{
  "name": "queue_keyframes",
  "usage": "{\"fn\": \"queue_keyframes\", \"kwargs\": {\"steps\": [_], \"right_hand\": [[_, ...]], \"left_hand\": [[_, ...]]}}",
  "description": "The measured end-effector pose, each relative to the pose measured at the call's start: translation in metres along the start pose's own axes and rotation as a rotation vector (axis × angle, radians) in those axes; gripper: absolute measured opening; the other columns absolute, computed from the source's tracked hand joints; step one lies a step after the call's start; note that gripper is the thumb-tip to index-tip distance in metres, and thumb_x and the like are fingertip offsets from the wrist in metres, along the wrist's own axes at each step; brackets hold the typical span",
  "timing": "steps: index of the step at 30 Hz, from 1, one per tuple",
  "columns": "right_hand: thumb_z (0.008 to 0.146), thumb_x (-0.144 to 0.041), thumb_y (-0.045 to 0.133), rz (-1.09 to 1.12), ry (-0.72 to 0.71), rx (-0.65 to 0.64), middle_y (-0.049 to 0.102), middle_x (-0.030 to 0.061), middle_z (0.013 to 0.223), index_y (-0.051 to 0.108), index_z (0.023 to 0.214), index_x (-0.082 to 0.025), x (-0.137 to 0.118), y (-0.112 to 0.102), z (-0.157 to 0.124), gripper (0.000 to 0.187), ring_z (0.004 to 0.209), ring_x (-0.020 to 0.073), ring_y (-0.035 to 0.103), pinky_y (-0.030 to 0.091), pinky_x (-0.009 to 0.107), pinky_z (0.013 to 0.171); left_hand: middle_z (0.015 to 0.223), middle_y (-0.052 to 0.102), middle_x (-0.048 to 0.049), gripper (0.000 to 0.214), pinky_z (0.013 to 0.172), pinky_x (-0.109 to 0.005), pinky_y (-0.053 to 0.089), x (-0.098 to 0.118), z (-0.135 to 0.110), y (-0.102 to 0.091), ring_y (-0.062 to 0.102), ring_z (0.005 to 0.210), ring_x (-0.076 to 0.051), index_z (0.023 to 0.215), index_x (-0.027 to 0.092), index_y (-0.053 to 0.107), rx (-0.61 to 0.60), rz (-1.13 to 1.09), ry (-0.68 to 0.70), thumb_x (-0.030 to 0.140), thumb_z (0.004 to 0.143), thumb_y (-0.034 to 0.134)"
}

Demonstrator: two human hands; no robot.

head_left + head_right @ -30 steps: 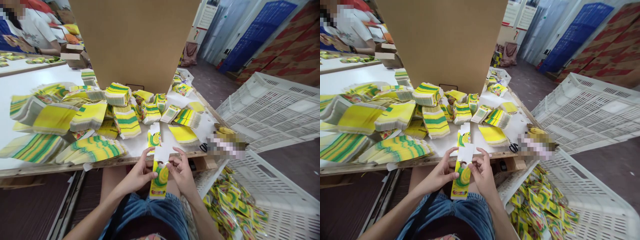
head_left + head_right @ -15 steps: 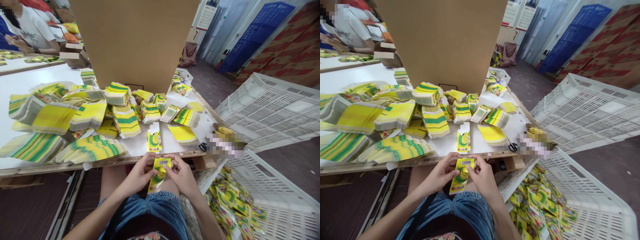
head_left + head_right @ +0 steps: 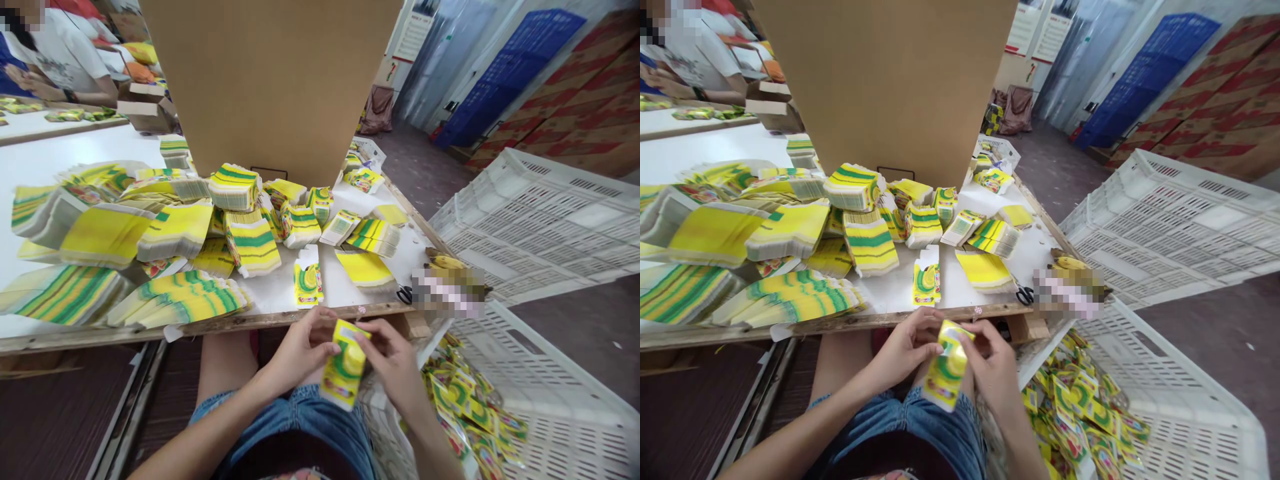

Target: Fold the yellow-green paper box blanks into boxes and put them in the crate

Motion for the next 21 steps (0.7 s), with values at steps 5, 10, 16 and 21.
{"fn": "queue_keyframes", "kwargs": {"steps": [5,10,16,21], "right_hand": [[0.074,-0.054,0.066,-0.499,-0.126,0.165,0.067,0.0089,0.083,0.072,0.085,-0.022,0.004,-0.043,0.006,0.034,0.079,0.0278,0.059,0.044,0.042,0.079],[0.084,-0.034,0.058,-0.373,-0.092,0.108,0.07,0.0116,0.088,0.072,0.094,-0.017,0.016,0.047,0.066,0.024,0.086,0.0266,0.06,0.043,0.037,0.083],[0.077,-0.023,0.064,-0.247,-0.06,0.167,0.068,0.0152,0.09,0.072,0.091,-0.014,0.022,0.111,0.1,0.018,0.095,0.0316,0.057,0.039,0.042,0.085],[0.084,-0.032,0.057,0.015,-0.052,0.198,0.068,0.0118,0.096,0.066,0.098,-0.016,0.02,0.094,0.083,0.023,0.09,0.0247,0.058,0.043,0.037,0.082]], "left_hand": [[0.142,0.05,-0.017,0.044,0.116,-0.056,0.019,-0.01,0.025,-0.034,0.031,0.141,-0.031,0.13,0.018,0.049,0.148,0.811,0.133,0.024,0.087,0.056],[0.14,0.052,-0.0168,0.046,0.116,-0.054,0.019,-0.028,0.035,-0.045,0.039,0.138,-0.028,0.132,0.017,0.047,0.109,0.848,0.134,0.024,0.087,0.055],[0.127,0.064,-0.0128,0.045,0.117,-0.052,0.021,-0.026,0.033,-0.049,0.063,0.114,-0.026,0.127,0.019,0.051,0.162,0.737,0.15,0.019,0.082,0.059],[0.131,0.06,-0.0134,0.041,0.113,-0.048,0.03,-0.012,0.028,-0.064,0.055,0.123,-0.026,0.128,0.018,0.051,0.331,0.532,0.198,0.026,0.088,0.054]]}}
Point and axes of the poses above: each hand's wrist, its own z-axis towards the middle knuckle, its own y-axis out of the palm, x = y × z, the point moved 5 cm from there along z, towards the middle knuckle
